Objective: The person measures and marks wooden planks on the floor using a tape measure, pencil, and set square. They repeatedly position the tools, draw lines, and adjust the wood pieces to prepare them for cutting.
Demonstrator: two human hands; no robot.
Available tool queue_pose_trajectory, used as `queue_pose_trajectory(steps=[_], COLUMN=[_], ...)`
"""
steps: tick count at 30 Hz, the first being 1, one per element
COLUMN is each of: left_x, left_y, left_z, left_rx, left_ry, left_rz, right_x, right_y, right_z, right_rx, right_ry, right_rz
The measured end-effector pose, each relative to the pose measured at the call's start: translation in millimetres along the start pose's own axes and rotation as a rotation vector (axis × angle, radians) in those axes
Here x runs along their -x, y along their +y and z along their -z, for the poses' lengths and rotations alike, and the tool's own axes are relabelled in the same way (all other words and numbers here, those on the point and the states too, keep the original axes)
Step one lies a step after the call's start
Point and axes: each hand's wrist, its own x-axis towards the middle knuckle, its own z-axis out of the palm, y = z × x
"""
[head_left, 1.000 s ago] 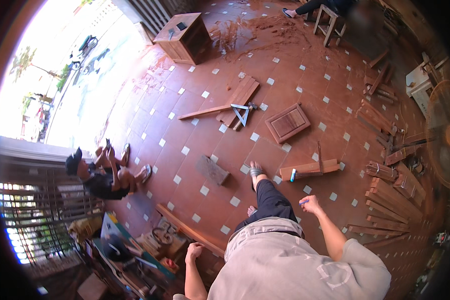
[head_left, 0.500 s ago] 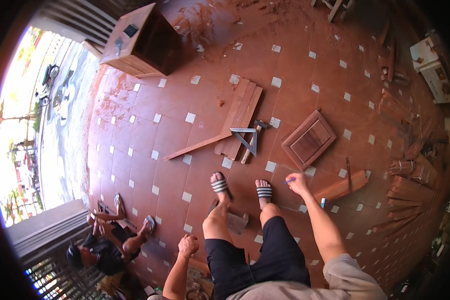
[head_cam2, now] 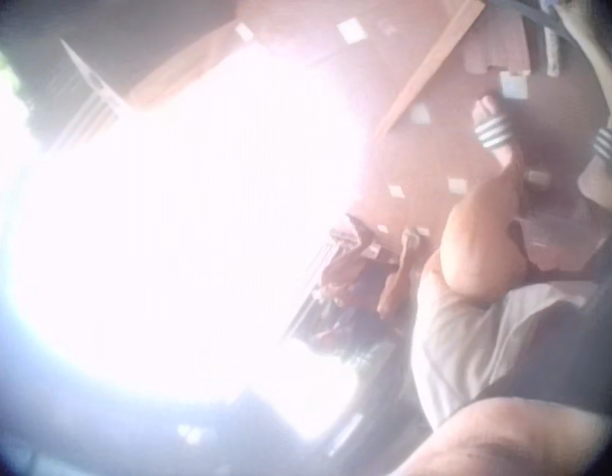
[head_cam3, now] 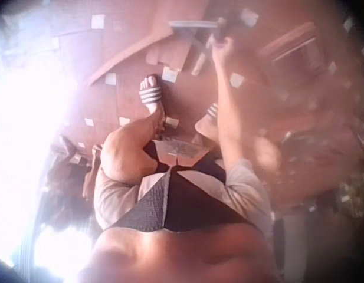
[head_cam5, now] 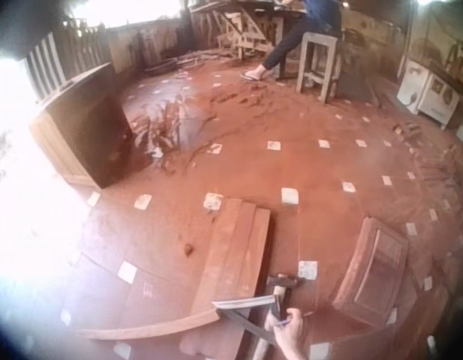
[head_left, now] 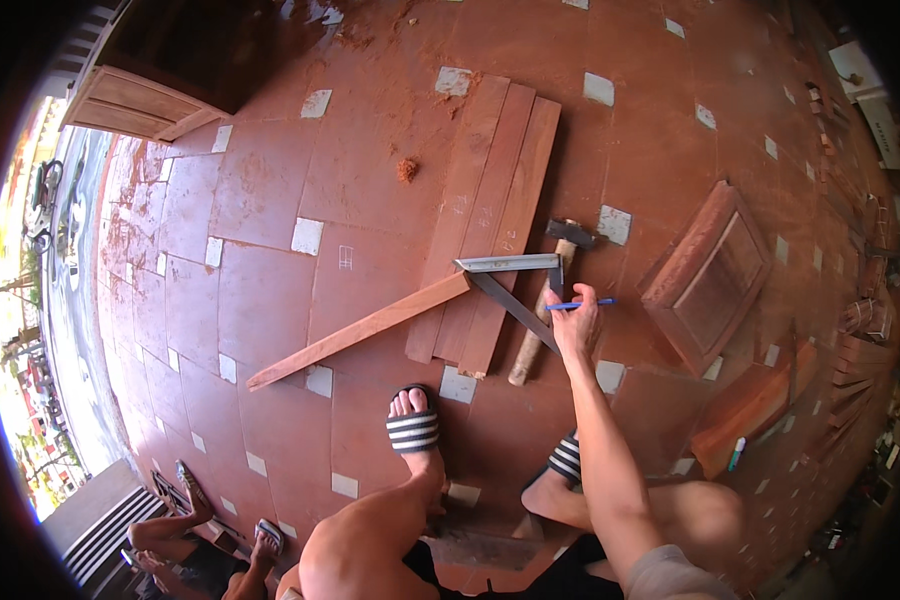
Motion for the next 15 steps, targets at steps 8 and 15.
queue_pose_trajectory(steps=[8, 15], left_x=[-25.9, -77.4], left_y=[-48.2, -61.6], left_z=[10.2, 44.8], left_rx=[-0.037, -0.07], left_ry=[0.005, 0.074], left_rz=[-0.04, -0.053], right_x=[24.3, 29.2], right_y=[17.9, 2.3], right_z=[-38.8, -18.8], right_rx=[-0.2, -0.241], right_ry=[0.133, 0.248], right_rz=[0.011, 0.172])
